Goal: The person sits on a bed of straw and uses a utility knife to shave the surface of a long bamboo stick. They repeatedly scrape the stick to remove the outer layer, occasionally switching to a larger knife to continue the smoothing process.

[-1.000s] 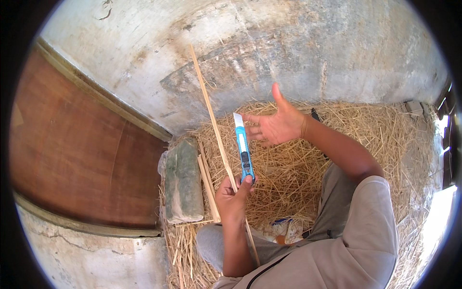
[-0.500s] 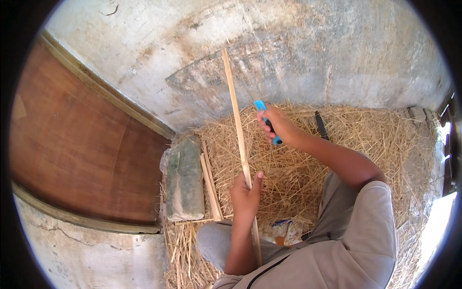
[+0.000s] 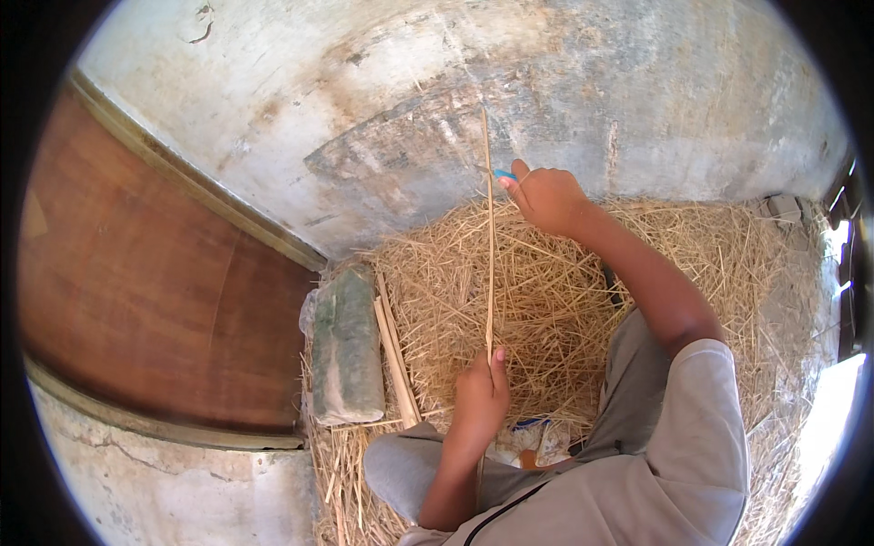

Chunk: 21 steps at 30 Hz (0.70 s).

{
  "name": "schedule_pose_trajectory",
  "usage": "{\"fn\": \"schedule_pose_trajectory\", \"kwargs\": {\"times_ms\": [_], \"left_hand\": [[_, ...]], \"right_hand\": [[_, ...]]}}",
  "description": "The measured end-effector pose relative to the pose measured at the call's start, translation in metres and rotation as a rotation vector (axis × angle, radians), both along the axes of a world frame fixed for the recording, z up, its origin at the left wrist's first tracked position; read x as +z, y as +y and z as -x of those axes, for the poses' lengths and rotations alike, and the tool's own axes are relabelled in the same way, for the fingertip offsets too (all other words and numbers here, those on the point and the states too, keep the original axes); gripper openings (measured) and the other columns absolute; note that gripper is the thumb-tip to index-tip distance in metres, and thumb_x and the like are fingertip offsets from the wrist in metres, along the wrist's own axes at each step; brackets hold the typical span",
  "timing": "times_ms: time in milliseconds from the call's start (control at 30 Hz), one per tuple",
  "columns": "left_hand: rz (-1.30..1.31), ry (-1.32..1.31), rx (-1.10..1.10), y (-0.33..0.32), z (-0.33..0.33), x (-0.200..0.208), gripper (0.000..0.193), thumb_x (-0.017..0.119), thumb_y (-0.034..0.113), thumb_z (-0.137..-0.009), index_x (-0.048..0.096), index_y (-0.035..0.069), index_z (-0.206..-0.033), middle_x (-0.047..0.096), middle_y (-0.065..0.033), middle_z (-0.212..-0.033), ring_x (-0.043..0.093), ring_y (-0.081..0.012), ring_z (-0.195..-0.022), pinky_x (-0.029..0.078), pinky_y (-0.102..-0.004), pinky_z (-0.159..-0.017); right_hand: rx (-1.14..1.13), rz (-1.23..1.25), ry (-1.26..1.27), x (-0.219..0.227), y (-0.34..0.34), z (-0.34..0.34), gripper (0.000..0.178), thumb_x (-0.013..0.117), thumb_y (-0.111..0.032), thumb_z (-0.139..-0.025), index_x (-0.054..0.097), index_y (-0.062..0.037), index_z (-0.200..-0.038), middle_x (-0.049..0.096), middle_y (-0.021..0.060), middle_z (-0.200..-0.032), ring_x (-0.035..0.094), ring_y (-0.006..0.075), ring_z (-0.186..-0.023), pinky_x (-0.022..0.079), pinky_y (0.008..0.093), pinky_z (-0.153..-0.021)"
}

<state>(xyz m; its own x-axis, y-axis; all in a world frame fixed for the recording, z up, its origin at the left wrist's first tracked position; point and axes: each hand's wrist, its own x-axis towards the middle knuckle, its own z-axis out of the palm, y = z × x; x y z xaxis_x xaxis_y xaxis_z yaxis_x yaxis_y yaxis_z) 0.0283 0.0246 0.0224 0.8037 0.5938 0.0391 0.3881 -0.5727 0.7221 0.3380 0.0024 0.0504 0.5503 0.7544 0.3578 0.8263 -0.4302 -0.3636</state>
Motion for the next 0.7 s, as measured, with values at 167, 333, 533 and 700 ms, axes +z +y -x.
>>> {"fn": "schedule_pose_trajectory", "kwargs": {"times_ms": [167,333,533,700], "left_hand": [[-0.067,0.048,-0.006,0.000,0.012,-0.006,0.040,0.045,0.029,-0.108,0.056,-0.004,-0.089,0.057,-0.0238,-0.064,0.060,-0.0410,-0.057,0.044,-0.0467,-0.054],[-0.110,0.101,0.006,-0.012,0.019,-0.002,0.038,0.043,0.027,-0.108,0.055,-0.004,-0.090,0.059,-0.0271,-0.066,0.061,-0.0475,-0.061,0.044,-0.0516,-0.056],[-0.111,0.180,0.020,-0.017,0.017,0.005,0.033,0.045,0.025,-0.107,0.056,-0.003,-0.094,0.062,-0.0308,-0.071,0.062,-0.0518,-0.066,0.047,-0.0578,-0.058],[-0.040,0.382,-0.230,-0.051,0.031,-0.014,0.039,0.042,0.033,-0.107,0.059,-0.001,-0.097,0.062,-0.0267,-0.069,0.063,-0.0481,-0.064,0.049,-0.0543,-0.060]], "right_hand": [[0.109,-0.010,-0.228,-0.013,0.003,-0.005,0.045,0.034,-0.043,-0.109,0.055,-0.0036,-0.101,0.059,0.0094,-0.055,0.060,0.0315,-0.048,0.047,0.0442,-0.047],[0.118,-0.001,-0.370,-0.023,-0.005,-0.027,0.044,0.041,-0.045,-0.107,0.055,-0.0047,-0.098,0.058,0.0073,-0.053,0.058,0.0289,-0.044,0.045,0.0416,-0.045],[0.105,0.048,-0.381,-0.032,0.003,-0.026,0.038,0.046,-0.039,-0.105,0.057,-0.0038,-0.100,0.059,0.0066,-0.054,0.060,0.0281,-0.047,0.047,0.0432,-0.046],[-0.448,-0.246,-0.273,-0.095,-0.053,-0.168,0.028,0.047,-0.025,-0.100,0.066,-0.0051,-0.108,0.070,0.0156,-0.089,0.070,0.0305,-0.079,0.054,0.0462,-0.069]]}}
